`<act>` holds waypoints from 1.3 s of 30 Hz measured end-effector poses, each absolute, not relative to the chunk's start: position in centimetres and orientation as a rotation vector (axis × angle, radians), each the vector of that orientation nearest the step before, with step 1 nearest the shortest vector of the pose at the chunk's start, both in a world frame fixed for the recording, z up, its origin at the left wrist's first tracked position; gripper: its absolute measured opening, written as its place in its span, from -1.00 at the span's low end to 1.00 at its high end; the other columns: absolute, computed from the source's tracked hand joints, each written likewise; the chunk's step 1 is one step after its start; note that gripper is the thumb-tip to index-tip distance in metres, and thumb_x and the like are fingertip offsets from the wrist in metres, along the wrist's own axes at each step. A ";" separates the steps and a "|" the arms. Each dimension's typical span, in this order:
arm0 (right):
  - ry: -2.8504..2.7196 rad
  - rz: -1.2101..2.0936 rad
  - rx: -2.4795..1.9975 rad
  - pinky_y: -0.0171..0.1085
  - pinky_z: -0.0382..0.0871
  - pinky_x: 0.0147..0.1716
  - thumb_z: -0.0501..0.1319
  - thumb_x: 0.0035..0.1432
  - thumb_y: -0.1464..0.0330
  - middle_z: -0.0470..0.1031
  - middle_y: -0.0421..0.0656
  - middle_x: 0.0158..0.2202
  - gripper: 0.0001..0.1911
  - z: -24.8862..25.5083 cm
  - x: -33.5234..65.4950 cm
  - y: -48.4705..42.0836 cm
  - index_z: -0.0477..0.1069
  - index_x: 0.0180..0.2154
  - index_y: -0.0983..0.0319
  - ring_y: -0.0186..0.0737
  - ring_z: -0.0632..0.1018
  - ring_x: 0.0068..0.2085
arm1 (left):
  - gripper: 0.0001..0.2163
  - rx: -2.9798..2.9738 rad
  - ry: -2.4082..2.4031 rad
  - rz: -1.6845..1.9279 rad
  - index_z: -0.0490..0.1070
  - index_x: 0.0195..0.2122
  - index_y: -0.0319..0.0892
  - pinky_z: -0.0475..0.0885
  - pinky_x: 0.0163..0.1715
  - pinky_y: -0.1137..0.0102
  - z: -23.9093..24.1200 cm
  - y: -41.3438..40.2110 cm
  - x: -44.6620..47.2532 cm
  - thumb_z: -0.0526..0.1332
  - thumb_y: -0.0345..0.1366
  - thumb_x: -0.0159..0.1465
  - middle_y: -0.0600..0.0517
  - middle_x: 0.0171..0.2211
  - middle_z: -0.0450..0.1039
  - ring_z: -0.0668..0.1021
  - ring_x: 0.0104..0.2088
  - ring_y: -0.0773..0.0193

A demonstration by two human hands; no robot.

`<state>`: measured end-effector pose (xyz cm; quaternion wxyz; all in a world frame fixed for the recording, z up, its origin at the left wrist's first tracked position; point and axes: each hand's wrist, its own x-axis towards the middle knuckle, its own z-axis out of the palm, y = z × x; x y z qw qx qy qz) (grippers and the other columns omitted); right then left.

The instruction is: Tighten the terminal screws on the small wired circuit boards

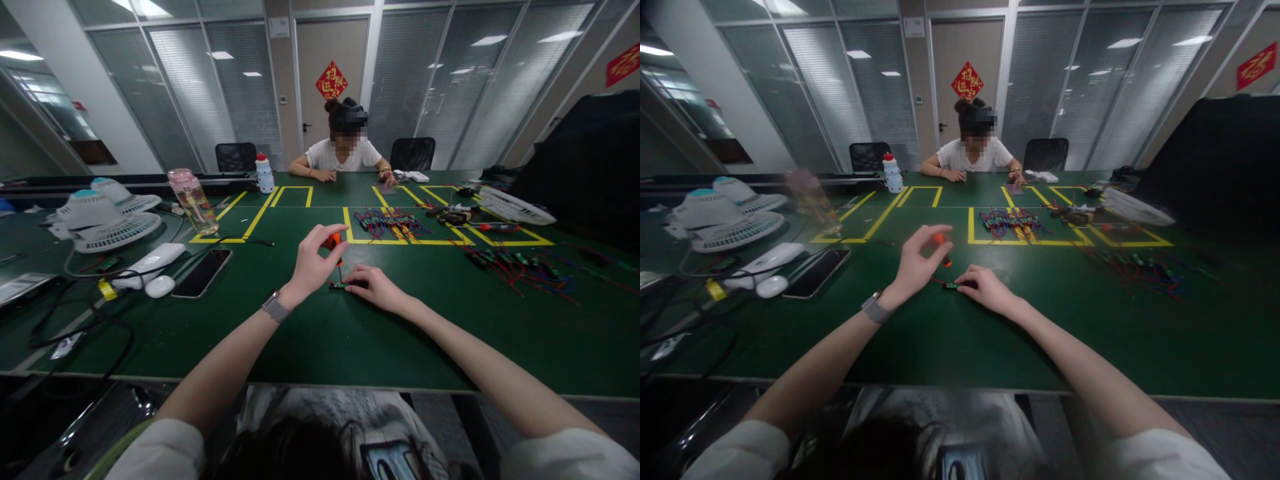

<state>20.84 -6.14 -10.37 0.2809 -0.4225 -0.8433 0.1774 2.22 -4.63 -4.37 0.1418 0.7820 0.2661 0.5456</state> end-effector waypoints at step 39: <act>-2.262 0.469 -1.133 -0.24 0.37 -0.22 0.23 0.15 0.37 0.47 -0.11 -0.29 -0.84 -10.6 20.9 -6.0 0.56 -0.22 0.21 -0.20 0.51 -0.27 | -0.85 2.365 0.924 1.737 0.43 -0.16 -0.14 0.37 -0.38 0.44 -4.1 -5.1 2.1 0.15 -0.25 0.30 0.06 -0.39 0.33 0.40 -0.41 0.36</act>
